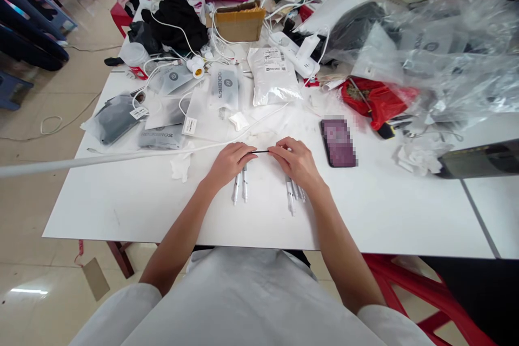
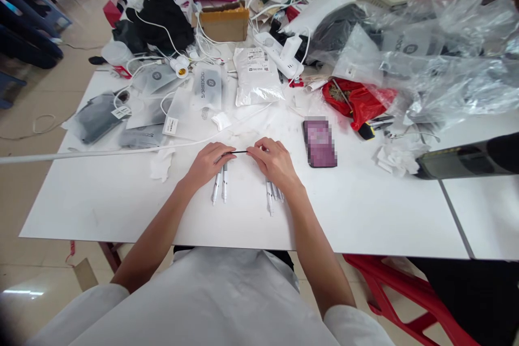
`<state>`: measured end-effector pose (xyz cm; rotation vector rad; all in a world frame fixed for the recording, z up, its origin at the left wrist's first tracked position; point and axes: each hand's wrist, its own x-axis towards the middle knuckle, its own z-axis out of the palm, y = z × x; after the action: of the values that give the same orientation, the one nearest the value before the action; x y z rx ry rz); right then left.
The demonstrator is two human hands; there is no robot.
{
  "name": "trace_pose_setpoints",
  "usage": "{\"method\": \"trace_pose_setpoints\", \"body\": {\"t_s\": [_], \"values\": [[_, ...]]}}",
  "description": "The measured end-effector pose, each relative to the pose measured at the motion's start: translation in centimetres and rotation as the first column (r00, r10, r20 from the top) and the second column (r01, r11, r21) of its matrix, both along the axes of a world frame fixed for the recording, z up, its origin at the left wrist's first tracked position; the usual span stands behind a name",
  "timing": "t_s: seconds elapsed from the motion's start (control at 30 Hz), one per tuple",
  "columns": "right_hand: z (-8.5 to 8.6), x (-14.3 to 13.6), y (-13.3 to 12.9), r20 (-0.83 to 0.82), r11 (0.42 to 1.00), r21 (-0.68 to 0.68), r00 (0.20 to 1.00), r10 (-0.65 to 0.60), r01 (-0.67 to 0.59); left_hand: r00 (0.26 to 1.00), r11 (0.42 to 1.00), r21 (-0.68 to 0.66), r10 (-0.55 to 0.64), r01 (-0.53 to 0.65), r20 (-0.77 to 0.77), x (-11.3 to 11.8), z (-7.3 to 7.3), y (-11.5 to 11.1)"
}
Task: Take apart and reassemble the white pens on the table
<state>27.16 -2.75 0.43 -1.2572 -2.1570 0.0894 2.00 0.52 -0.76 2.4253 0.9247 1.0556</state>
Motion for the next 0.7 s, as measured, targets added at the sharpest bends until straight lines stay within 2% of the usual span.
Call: {"method": "trace_pose_setpoints", "body": {"t_s": [0.13, 0.27, 0.37, 0.47, 0.53, 0.7], "values": [[0.3, -1.3, -0.6, -0.115, 0.997, -0.078, 0.993, -0.005, -0.004, 0.999, 0.999, 0.01, -0.03, 0.03, -0.019, 0.3, -0.3, -0.2], [1.5, -1.0, -0.8, -0.418, 0.971, -0.239, 0.899, -0.129, 0.029, 1.0, 0.998, -0.069, -0.012, 0.013, 0.017, 0.2, 0.3, -0.4], [2.4, 0.2, -0.8, -0.519, 0.93, -0.361, 0.843, -0.143, -0.064, 1.0, 0.994, -0.109, -0.003, 0.005, 0.022, 0.1, 0.8, -0.5], [2.9, 1.0, -0.7, -0.572, 0.901, -0.409, 0.81, -0.13, -0.144, 1.0, 0.993, -0.118, -0.024, 0.024, 0.002, 0.3, 0.9, -0.8], [2.8, 1.1, -0.6, -0.645, 0.896, -0.414, 0.747, -0.164, -0.161, 0.999, 0.991, -0.124, -0.042, 0.041, -0.004, 0.4, 0.9, -0.9], [1.7, 0.5, -0.1, -0.805, 0.9, -0.408, 0.526, -0.276, -0.153, 0.999, 0.987, -0.16, -0.015, 0.021, 0.038, 0.6, 1.2, -1.2]]}}
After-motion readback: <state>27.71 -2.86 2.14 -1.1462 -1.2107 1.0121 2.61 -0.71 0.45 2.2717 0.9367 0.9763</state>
